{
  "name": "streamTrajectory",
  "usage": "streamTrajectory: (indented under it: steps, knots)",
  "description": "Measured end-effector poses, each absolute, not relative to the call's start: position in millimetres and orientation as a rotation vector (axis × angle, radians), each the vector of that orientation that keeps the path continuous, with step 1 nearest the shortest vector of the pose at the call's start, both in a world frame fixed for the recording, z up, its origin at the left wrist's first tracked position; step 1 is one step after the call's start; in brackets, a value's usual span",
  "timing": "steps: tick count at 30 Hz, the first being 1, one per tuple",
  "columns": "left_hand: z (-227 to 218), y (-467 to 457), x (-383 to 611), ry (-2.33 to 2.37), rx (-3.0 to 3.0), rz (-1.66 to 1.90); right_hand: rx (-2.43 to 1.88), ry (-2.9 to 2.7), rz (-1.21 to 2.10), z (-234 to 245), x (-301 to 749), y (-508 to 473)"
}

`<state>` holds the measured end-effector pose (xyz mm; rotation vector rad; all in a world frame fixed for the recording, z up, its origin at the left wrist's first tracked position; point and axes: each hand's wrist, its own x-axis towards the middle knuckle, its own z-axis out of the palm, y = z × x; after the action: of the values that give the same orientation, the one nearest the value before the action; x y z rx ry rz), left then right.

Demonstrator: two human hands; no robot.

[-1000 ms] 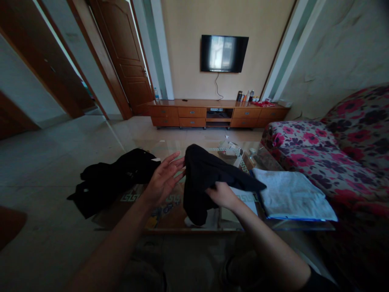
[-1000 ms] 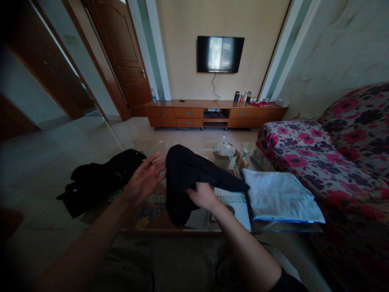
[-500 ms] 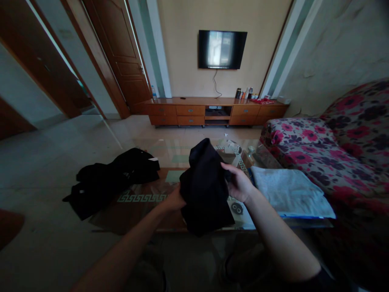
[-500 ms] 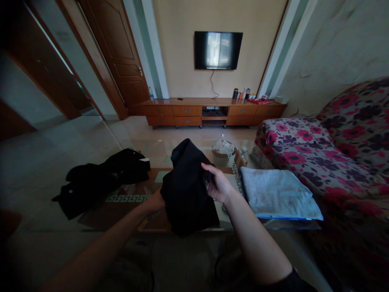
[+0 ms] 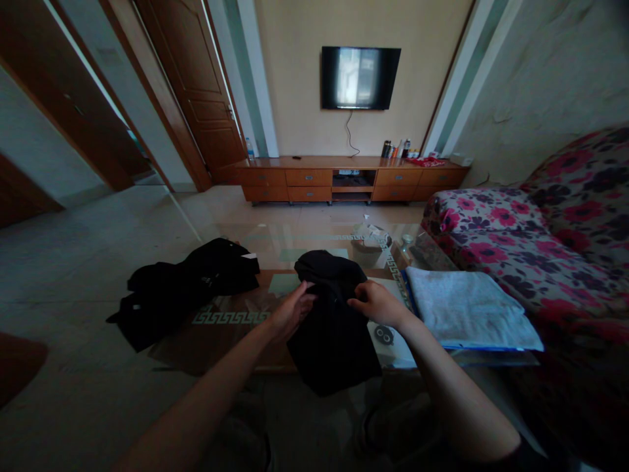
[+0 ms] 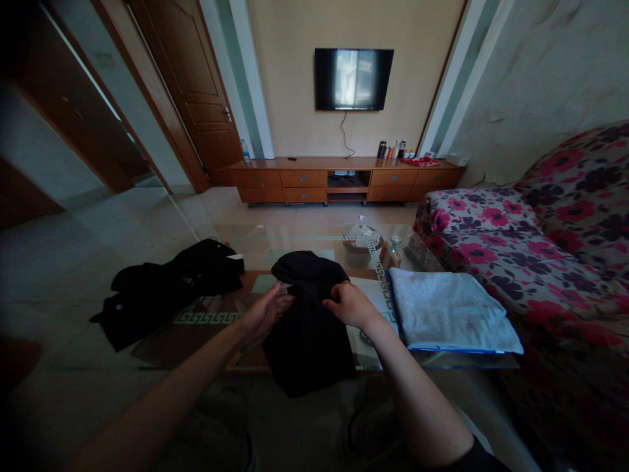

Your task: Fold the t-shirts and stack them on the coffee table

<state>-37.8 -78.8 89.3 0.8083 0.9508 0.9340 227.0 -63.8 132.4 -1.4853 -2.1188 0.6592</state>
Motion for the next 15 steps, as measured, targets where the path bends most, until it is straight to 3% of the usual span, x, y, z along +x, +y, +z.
streamTrajectory:
  steps: [7,12,15]
  knots:
    - [97,-88,-30,1.059,1.19,0.966,-1.241,-1.774,1.047,136,217,-62]
    - [88,-87,-28,1.233,1.311,1.046,-1.231,-1.565,0.831,140,214,-60]
    - [82,-81,-33,1.303,1.339,1.092,-1.175,-1.519,0.961,143,211,-61]
